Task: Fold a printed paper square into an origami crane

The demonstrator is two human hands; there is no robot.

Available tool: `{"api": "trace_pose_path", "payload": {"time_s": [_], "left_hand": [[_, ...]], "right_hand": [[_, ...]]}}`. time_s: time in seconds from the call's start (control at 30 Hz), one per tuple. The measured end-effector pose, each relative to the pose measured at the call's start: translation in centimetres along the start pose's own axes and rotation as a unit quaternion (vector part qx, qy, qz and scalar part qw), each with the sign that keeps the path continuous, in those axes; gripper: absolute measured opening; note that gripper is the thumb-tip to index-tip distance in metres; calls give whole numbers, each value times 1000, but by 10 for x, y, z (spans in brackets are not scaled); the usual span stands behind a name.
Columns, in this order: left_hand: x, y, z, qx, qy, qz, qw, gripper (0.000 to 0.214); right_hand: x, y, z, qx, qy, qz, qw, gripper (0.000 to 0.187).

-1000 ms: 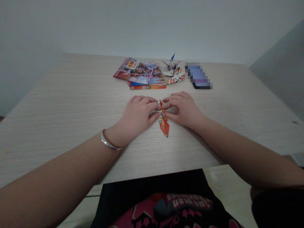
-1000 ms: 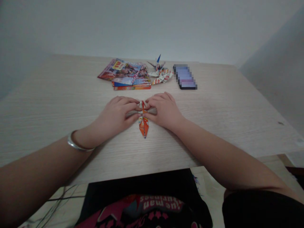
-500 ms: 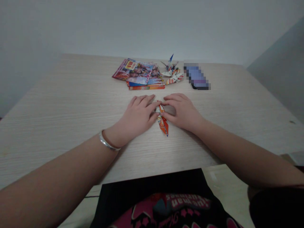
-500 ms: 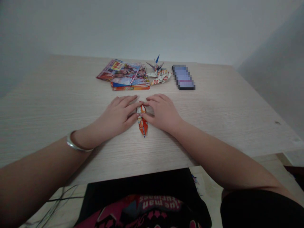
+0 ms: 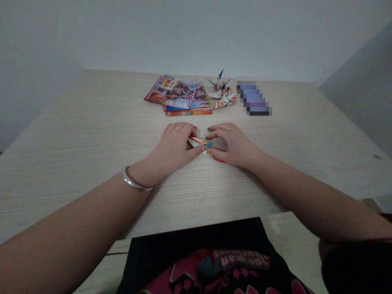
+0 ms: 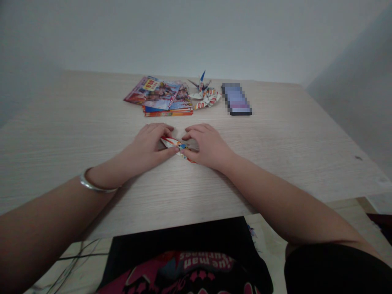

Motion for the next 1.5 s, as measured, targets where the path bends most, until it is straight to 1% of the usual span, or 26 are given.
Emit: {"api": "trace_pose_path", "payload": {"time_s": [0.1,0.2,0.27,0.4,0.47,0.57,0.63,0.8,0.97,1.0,1.13,1.27,1.33,1.4,1.5], "left_hand": [[1,1,-6,-95,17,16,995,17],[0,3,-7,-129,15,41,991,11],[-1,6,-5,-108,-8,52,993,11],[-1,11,3,-7,-85,57,995,14],[-2,13,7,40,-112,62,991,16],[-3,13,8,87,-122,60,987,21],[-2,11,7,90,-126,43,987,24],[-1,5,1,81,-146,31,985,29],[-3,4,1,85,-149,20,985,29],[-4,4,2,87,-149,15,985,31],[-6,5,6,95,-138,-12,986,36],[-7,4,6,64,-109,-40,991,45],[-7,1,5,44,-127,-51,990,44],[-7,-1,4,36,-161,-54,985,39],[-7,-2,4,41,-192,-35,980,35]], "right_hand": [[0,2,2,20,1,-1,1000,24],[1,5,1,39,2,-13,999,22],[1,7,-1,33,-10,-19,999,18],[0,11,-7,6,-31,-14,999,12],[-1,11,-11,-15,-9,-8,1000,16],[-1,9,-15,-44,63,-14,997,26],[-2,9,-16,-46,93,-25,994,30],[-4,13,-12,-52,91,-57,993,31],[-4,16,-2,12,98,-52,994,36],[-3,16,1,8,96,-50,994,37],[0,17,9,-48,108,-46,992,32],[2,19,4,-105,152,-42,982,26],[1,20,0,-129,167,-48,976,28],[1,21,-4,-155,167,-55,972,31],[1,22,-9,-196,161,-72,965,36]]}}
Point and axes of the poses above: each hand's wrist, its own x-axis towards the middle knuckle, its own y-axis out of the back of the hand, z = x × y, the point moved 3 cm from there along x, towards the middle knuckle, and after that the axes turned 3 degrees about y, right-handed, at the moved point
